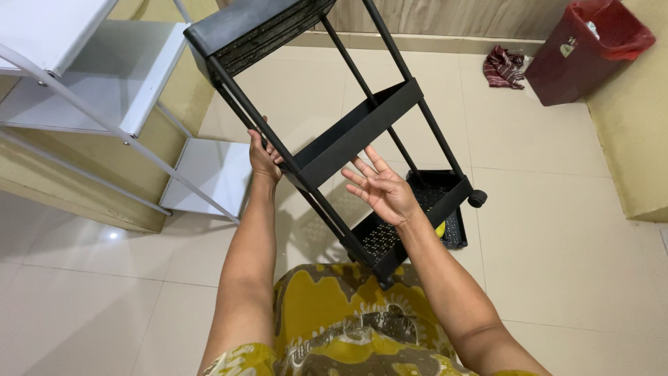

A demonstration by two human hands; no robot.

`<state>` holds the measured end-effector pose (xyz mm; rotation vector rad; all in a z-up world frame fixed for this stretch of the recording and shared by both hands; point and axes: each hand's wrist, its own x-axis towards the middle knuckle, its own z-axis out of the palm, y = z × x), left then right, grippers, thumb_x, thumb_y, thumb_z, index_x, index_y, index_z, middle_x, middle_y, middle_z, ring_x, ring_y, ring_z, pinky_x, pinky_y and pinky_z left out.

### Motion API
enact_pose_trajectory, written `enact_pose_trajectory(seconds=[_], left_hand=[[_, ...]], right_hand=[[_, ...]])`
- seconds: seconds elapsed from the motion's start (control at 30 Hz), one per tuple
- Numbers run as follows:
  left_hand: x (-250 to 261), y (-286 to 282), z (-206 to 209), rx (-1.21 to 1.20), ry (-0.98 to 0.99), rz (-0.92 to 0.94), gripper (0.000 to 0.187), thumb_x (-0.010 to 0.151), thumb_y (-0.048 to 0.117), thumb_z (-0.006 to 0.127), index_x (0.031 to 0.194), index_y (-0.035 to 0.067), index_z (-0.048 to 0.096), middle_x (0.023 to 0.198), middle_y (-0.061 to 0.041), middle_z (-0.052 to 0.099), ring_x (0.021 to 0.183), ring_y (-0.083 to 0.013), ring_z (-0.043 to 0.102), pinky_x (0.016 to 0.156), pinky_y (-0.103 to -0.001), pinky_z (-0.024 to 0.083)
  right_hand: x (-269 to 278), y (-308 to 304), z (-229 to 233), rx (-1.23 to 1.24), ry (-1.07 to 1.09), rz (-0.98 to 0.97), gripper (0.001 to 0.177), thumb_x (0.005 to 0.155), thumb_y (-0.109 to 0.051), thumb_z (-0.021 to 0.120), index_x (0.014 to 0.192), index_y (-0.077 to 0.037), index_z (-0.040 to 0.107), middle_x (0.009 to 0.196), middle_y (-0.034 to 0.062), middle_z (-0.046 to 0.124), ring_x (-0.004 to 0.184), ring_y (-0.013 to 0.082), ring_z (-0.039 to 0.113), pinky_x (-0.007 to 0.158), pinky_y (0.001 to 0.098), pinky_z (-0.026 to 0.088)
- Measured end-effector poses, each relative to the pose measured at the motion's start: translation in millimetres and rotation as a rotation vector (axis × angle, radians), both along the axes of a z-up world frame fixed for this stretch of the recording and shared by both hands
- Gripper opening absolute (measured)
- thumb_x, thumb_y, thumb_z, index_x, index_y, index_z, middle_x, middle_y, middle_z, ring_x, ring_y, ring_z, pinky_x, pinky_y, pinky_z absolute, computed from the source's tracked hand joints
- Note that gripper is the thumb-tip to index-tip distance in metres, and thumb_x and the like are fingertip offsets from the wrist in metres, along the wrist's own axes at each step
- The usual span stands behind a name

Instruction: The person assembles a black plastic three-tiered stand by inserting four vertical poles into the bottom tray and then stacking two additional trays on top, securing them in place.

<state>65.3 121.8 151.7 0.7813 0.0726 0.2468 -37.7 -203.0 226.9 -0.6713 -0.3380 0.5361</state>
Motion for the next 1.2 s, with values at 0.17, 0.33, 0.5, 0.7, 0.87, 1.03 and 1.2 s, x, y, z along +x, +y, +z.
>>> enact_pose_trajectory(seconds=[0.17, 0.33, 0.5, 0.7, 0.87, 1.03, 1.2], left_hand=[[-6, 0, 6, 0.134, -0.008, 0.080, 0.072, 0.101, 0.065, 0.038, 0.147, 0.011, 0.050, 0.056, 0.006, 0.029, 0.043, -0.0061, 0.024, 0.038, -0.023, 0.021], [-24, -14, -6, 0.370, -0.116, 0.185, 0.065, 0.103, 0.061, 0.044, 0.134, 0.005, 0.058, 0.056, 0.006, 0.034, 0.042, -0.0039, 0.029, 0.035, -0.022, 0.025], [-40, -52, -59, 0.396, -0.174, 0.244, 0.049, 0.105, 0.049, 0.052, 0.122, 0.005, 0.064, 0.065, 0.008, 0.043, 0.048, -0.0020, 0.037, 0.039, -0.021, 0.029], [-80, -122, -116, 0.605, -0.215, 0.348, 0.042, 0.110, 0.045, 0.056, 0.119, 0.006, 0.069, 0.072, 0.007, 0.046, 0.060, -0.0034, 0.042, 0.054, -0.021, 0.033], [-107, -130, -112, 0.676, -0.168, 0.306, 0.046, 0.106, 0.047, 0.053, 0.120, 0.006, 0.068, 0.068, 0.004, 0.050, 0.059, -0.0052, 0.047, 0.054, -0.022, 0.039], [-128, -126, -79, 0.774, -0.286, 0.095, 0.046, 0.109, 0.045, 0.050, 0.128, 0.005, 0.061, 0.081, 0.000, 0.061, 0.075, -0.0090, 0.061, 0.072, -0.025, 0.053], [-128, -132, -37, 0.784, -0.349, -0.027, 0.044, 0.108, 0.043, 0.051, 0.123, 0.002, 0.058, 0.092, -0.004, 0.067, 0.080, -0.0137, 0.064, 0.076, -0.029, 0.055]], right_hand=[[10, -6, -16, -0.016, 0.088, -0.056, 0.070, 0.104, -0.017, 0.045, 0.166, -0.011, 0.012, 0.167, 0.0236, 0.028, 0.146, 0.0380, 0.044, 0.115, 0.0478, 0.044], [42, -21, -72, -0.091, 0.260, -0.091, 0.063, 0.101, -0.032, 0.051, 0.158, -0.013, 0.036, 0.152, 0.0168, 0.050, 0.132, 0.0289, 0.055, 0.108, 0.0449, 0.048], [91, -41, -152, -0.200, 0.345, -0.095, 0.047, 0.106, -0.033, 0.051, 0.148, -0.013, 0.050, 0.130, 0.0069, 0.064, 0.109, 0.0214, 0.059, 0.092, 0.0425, 0.049], [105, -62, -206, -0.310, 0.415, -0.121, 0.047, 0.105, -0.016, 0.044, 0.150, -0.007, 0.047, 0.121, 0.0098, 0.067, 0.103, 0.0210, 0.067, 0.092, 0.0401, 0.058], [81, -69, -202, -0.427, 0.358, -0.146, 0.055, 0.104, -0.010, 0.042, 0.158, -0.015, 0.037, 0.126, 0.0062, 0.067, 0.102, 0.0178, 0.066, 0.084, 0.0357, 0.057], [66, -70, -187, -0.560, 0.474, -0.240, 0.055, 0.105, -0.028, 0.037, 0.158, -0.016, 0.036, 0.117, 0.0073, 0.067, 0.098, 0.0183, 0.067, 0.083, 0.0376, 0.060], [64, -70, -140, -0.681, 0.048, -0.278, 0.036, 0.117, -0.031, 0.053, 0.112, 0.004, 0.059, 0.086, 0.0028, 0.045, 0.073, 0.0171, 0.048, 0.061, 0.0360, 0.042]])
